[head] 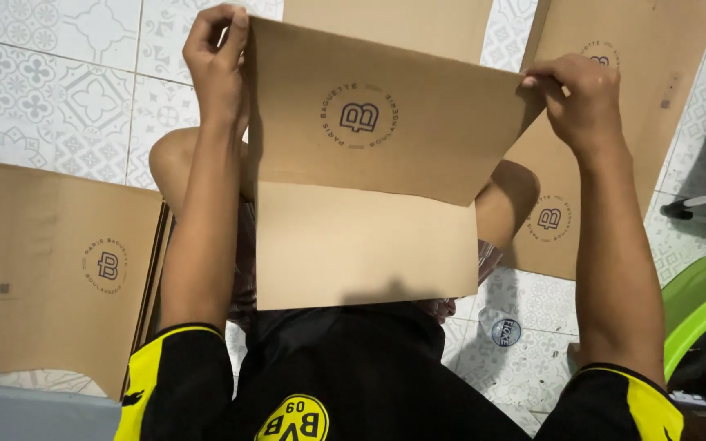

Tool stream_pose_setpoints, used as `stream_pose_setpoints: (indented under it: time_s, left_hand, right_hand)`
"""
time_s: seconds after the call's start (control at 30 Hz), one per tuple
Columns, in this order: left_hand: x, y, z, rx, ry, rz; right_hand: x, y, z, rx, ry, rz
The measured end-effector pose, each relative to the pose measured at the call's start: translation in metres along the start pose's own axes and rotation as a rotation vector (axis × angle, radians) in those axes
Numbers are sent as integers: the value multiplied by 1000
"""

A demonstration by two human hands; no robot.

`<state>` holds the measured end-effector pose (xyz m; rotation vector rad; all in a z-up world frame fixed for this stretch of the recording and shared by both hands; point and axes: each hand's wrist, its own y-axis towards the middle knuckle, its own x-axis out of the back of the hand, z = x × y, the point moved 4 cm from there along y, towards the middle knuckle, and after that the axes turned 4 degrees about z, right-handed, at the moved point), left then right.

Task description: The person sits cross-legged on the floor and folds a flat cardboard sheet into a box shape. They then use a small brush to apply white glue from a bowl onto the cardboard flaps and press them together to secure the box.

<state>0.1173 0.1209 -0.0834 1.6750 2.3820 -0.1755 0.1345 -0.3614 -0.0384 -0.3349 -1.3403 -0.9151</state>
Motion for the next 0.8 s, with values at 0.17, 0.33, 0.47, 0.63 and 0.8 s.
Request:
stream_pose_setpoints:
  time_s: [0.17, 0.33, 0.47, 0.63, 0.8]
  left_hand:
    - [-11, 28, 19, -30, 177, 38]
    - [14, 49, 56, -82, 289, -21]
    - [22, 47, 67, 23, 302, 47]
    - [16, 53, 95, -7, 291, 82]
    - [0, 71, 110, 132, 138, -5]
  right_hand:
    - [-3, 4, -20, -17, 141, 8]
    - [-17, -19, -55, -148, 199, 78]
    - [-19, -34, -55, -216, 266, 25]
    - [-37, -46, -6, -280, 327, 163]
    - [-56, -75, 58, -400, 407, 486]
